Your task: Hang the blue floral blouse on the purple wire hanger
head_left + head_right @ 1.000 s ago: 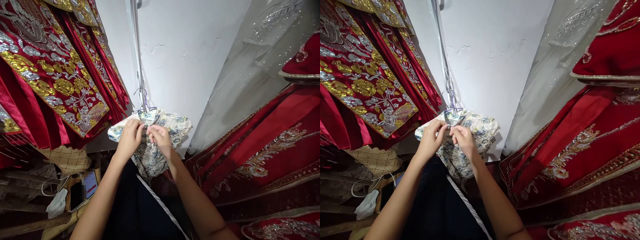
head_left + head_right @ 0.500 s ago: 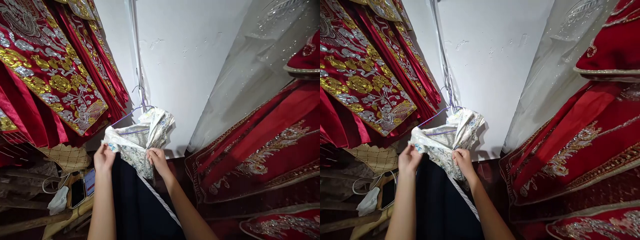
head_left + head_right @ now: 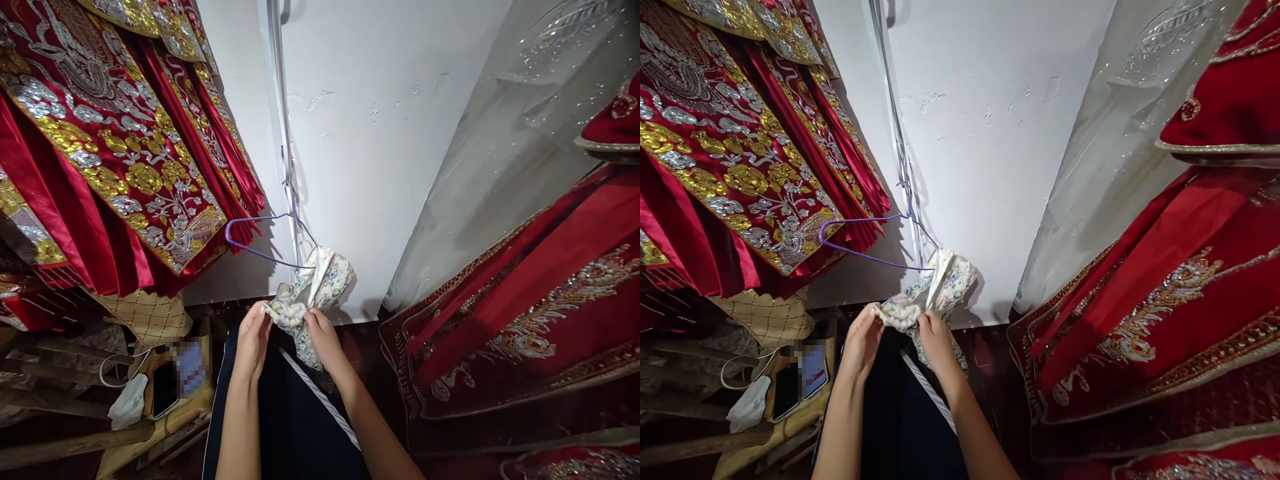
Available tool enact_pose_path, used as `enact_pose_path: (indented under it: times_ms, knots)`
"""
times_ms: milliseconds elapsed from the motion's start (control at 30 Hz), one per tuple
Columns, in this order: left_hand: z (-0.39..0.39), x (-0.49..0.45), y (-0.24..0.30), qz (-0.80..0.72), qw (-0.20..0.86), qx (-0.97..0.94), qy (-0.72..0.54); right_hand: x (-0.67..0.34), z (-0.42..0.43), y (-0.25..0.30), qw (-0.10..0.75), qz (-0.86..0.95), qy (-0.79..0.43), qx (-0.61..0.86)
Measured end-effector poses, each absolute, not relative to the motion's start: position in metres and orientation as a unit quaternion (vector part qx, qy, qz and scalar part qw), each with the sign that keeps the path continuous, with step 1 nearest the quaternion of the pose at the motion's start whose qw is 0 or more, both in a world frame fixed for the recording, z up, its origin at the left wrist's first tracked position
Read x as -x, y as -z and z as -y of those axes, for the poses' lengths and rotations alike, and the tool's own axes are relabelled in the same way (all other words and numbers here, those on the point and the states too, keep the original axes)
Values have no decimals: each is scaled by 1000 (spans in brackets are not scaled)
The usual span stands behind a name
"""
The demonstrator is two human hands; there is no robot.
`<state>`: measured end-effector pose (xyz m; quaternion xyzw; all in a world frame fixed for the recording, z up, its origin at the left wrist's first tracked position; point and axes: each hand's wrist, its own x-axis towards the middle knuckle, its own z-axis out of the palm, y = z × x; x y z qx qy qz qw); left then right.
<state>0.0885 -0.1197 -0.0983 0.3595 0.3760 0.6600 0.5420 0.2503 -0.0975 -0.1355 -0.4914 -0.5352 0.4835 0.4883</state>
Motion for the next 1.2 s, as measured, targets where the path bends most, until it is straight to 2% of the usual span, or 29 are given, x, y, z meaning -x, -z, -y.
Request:
enact_pose_path:
  times_ms: [100,233,300,367,433,500,600,667,733,833,1000,1100,1200]
  knots:
    - [120,-96,77,-397,496,-450,-627,-249,105,103,478,606,-498,395]
    - [115,-106,52,-410,386,-563,-605,-251,103,66,399,652,-584,274]
    - [112,-110,46,-402,364,-610,-578,-258,95,52,369,695,-553,275]
    - [113,-109,48,-397,399,-664,-491,-270,83,39,367,734,-494,290]
    - [115,-104,55,-408,431,-712,-376,-287,69,24,401,750,-427,307]
    - [118,-92,63,-442,414,-741,-291,-305,53,11,487,736,-334,330]
    - [119,-68,63,-507,345,-739,-280,-319,25,-1,620,678,-184,349]
    - [118,-54,54,-522,317,-724,-319,-316,6,-1,647,657,-149,358]
    - [118,-47,41,-517,312,-709,-364,-305,-14,8,614,681,-160,367]
    - [122,-50,22,-500,340,-685,-408,-285,-37,33,495,753,-208,379]
    - [133,-55,1,-484,393,-674,-397,-287,-46,73,356,778,-290,428]
    - [134,-38,3,-496,418,-702,-295,-307,-36,82,350,759,-335,434]
    - [132,-15,17,-549,361,-746,-109,-326,-24,82,383,742,-341,432]
